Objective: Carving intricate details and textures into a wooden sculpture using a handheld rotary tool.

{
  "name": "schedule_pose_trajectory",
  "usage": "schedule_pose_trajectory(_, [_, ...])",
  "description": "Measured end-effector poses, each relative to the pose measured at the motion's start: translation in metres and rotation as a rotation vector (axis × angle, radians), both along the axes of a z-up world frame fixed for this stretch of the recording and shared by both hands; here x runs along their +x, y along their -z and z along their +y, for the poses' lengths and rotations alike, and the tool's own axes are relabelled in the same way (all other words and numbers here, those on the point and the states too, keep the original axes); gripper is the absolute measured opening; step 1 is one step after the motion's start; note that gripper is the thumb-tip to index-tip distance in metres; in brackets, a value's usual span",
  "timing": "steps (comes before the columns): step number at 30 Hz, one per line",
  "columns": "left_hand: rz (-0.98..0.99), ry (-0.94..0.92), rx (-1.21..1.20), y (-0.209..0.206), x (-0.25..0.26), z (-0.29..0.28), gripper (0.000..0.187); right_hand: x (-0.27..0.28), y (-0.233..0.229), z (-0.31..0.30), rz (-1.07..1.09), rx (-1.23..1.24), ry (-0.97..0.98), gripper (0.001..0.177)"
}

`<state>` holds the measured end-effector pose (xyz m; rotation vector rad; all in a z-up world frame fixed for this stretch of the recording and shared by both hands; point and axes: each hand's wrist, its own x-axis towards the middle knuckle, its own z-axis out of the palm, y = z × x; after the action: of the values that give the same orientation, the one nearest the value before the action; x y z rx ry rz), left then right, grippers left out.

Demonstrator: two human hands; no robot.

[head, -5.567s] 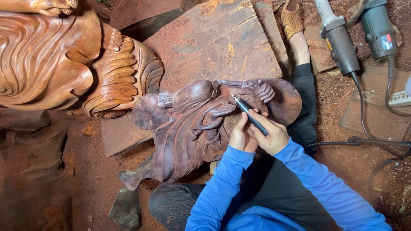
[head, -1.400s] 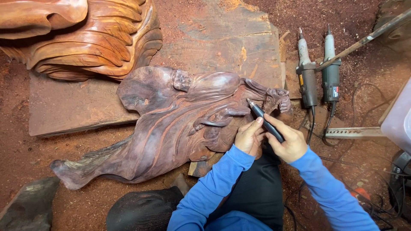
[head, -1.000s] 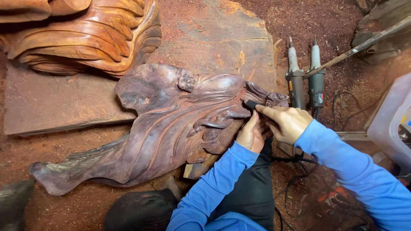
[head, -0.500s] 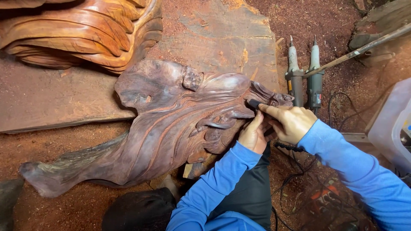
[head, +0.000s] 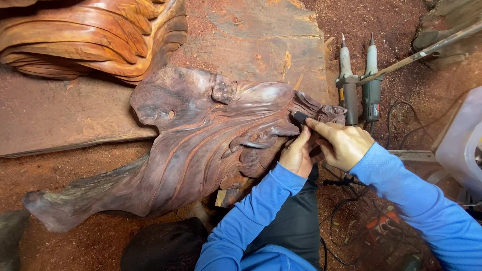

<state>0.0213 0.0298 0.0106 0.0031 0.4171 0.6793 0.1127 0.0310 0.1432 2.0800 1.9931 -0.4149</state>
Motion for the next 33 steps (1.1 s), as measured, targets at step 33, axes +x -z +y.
schedule_pose_trajectory(33, [0.054, -0.083, -0.007, 0.0, -0.002, -0.003, 0.051, -0.013, 0.001, -0.017, 0.168, 0.141, 0.017, 0.058])
